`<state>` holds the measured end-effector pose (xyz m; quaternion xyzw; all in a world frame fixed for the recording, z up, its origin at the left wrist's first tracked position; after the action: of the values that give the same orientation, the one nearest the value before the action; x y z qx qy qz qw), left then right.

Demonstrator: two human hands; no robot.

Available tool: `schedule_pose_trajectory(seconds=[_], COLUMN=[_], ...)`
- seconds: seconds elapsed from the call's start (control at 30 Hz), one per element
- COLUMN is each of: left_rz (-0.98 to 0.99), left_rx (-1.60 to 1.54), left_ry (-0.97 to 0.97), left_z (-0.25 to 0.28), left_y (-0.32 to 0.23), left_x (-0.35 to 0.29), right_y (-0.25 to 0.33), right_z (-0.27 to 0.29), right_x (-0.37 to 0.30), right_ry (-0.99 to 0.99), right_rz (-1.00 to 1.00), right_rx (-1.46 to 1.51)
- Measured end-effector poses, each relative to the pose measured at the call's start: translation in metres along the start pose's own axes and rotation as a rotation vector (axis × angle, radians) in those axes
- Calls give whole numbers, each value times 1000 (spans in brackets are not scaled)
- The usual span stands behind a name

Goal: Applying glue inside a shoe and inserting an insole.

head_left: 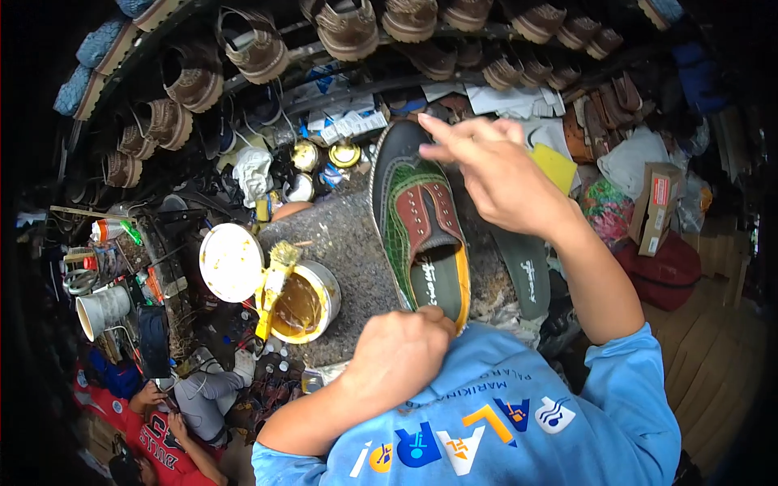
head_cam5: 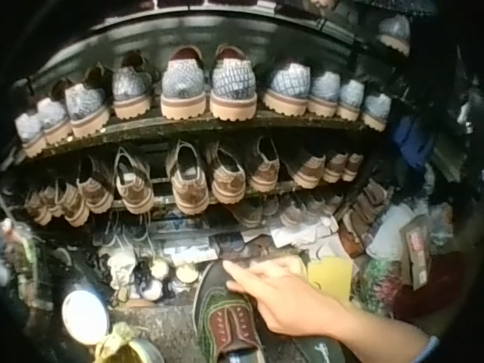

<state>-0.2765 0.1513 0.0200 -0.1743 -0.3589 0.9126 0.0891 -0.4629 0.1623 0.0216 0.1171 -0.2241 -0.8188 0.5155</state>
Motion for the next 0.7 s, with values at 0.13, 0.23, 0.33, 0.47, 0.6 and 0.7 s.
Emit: schedule_pose_trajectory(seconds=[0.13, 0.23, 0.33, 0.47, 0.6, 0.7], left_rz=[-31, -67, -6, 37, 74, 96], left_rx=[39, 71, 127, 83, 59, 50], left_ry=[-59, -66, -33, -121, -90, -99], left_z=[2, 3, -8, -8, -12, -11], left_y=[-15, -26, -21, -14, -5, -3], left_x=[-6, -12, -12, -3, -5, -5], right_y=[65, 88, 90, 82, 80, 79], right_z=[23, -22, -57, -77, -89, -91], right_x=[-45, -71, -72, -58, -58, -62], right_ry=[-35, 452, 723, 702, 817, 774], right_rz=[131, 61, -37, -60, -95, -84], right_rx=[90, -99, -257, -412, -419, -352])
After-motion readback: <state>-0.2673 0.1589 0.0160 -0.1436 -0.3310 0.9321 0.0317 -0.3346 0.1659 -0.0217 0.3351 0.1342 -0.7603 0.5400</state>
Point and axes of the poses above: each hand's wrist, its own x-axis towards the middle knuckle, its own z-axis out of the back of the hand, y = z × x, the point moved 8 cm from there along x, towards the middle knuckle, and after that the axes turned 7 degrees about -z, right-handed, at the moved point
